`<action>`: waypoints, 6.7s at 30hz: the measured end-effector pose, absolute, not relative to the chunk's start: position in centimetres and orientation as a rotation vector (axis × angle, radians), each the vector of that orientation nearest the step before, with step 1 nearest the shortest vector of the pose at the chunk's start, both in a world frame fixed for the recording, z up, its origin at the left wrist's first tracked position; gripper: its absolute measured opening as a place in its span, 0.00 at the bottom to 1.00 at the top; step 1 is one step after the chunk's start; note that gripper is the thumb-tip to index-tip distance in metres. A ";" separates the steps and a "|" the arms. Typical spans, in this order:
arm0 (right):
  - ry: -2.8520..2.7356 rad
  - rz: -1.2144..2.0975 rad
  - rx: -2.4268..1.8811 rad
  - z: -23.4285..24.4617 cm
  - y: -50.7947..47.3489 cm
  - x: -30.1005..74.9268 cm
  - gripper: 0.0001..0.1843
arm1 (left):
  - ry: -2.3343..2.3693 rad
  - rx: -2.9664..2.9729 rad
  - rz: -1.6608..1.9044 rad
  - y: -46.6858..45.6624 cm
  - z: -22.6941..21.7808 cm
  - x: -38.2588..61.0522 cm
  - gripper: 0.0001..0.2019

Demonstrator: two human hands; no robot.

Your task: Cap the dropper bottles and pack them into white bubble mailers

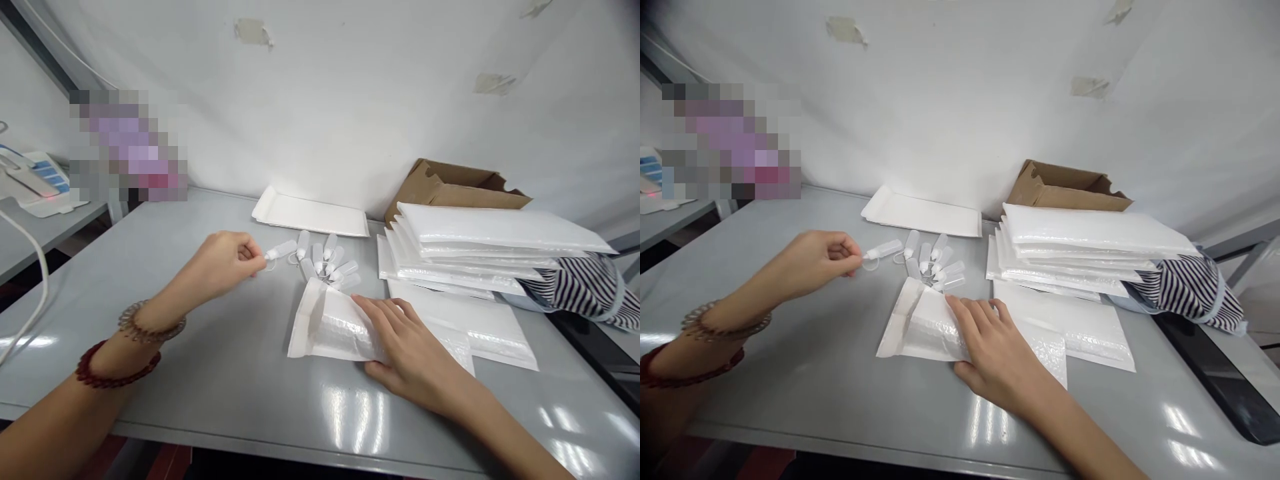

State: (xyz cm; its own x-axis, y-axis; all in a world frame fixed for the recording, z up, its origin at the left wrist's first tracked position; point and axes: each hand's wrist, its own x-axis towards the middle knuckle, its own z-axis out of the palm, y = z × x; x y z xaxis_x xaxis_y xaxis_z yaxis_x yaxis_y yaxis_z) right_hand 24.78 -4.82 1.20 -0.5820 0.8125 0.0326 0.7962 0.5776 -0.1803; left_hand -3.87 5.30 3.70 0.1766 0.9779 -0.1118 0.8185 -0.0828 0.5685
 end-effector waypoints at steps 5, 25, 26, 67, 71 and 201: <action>-2.686 0.239 -1.396 1.2 -4.7 24.8 0.39 | 1.180 1.849 0.445 4.5 5.4 -4.6 0.04; -2.653 0.359 -1.269 1.4 -5.4 24.2 0.41 | 0.893 1.632 0.140 2.1 2.6 -0.5 0.03; -2.649 0.358 -1.260 1.4 -5.5 24.1 0.42 | 0.903 1.608 0.129 1.8 2.4 -0.2 0.03; -2.661 0.203 -1.299 1.8 -5.3 24.7 0.39 | 1.280 2.591 0.818 3.4 0.7 -1.7 0.16; -2.619 0.160 -1.335 1.7 -5.2 24.8 0.38 | 1.129 1.861 1.141 2.6 2.6 -1.6 0.22; -2.811 0.602 -1.379 1.1 -6.0 23.1 0.38 | 0.393 3.189 0.348 -2.2 0.3 1.8 0.09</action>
State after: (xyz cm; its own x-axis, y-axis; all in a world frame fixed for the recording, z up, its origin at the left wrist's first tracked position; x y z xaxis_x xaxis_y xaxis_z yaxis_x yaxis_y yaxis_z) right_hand 23.12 -5.96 1.13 -0.6248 0.7535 -0.2046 0.7712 0.5545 -0.3126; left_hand 1.78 -2.25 0.29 0.9473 0.2298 0.2231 0.2492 -0.9664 -0.0631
